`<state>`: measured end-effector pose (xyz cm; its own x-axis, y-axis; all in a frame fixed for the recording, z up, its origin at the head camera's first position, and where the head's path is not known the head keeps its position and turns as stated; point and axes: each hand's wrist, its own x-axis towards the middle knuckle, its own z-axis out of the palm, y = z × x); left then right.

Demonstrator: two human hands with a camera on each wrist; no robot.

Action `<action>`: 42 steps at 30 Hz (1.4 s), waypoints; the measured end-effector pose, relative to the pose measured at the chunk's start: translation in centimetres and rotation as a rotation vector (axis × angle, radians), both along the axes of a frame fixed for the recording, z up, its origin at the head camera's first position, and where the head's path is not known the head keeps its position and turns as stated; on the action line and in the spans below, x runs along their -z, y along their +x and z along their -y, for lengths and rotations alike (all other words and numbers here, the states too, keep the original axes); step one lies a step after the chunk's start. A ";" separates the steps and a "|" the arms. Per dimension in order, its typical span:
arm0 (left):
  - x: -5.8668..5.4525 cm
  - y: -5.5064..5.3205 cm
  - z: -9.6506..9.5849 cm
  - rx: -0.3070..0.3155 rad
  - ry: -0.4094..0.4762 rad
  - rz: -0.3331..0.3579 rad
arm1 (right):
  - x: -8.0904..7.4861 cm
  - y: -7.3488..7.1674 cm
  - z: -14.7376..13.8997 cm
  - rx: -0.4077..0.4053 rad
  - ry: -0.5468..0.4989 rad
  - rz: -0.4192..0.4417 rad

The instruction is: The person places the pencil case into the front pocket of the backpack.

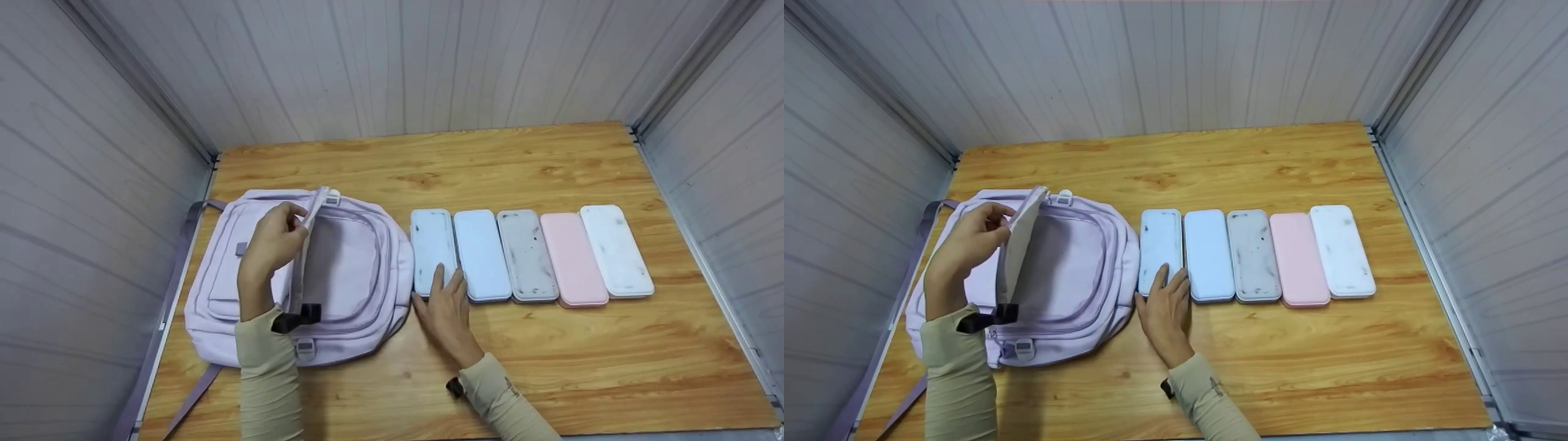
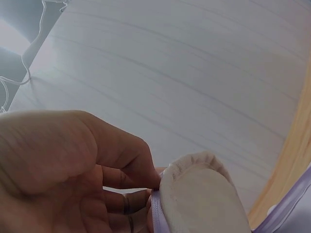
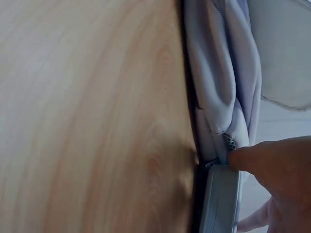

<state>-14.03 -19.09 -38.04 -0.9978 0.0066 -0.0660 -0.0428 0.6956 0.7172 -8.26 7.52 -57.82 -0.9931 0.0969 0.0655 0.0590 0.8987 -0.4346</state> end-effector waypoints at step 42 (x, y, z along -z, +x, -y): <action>-1.0 0.1 1.3 -0.066 0.004 -0.061 | 0.5 -1.1 -4.7 -0.032 -0.465 -0.497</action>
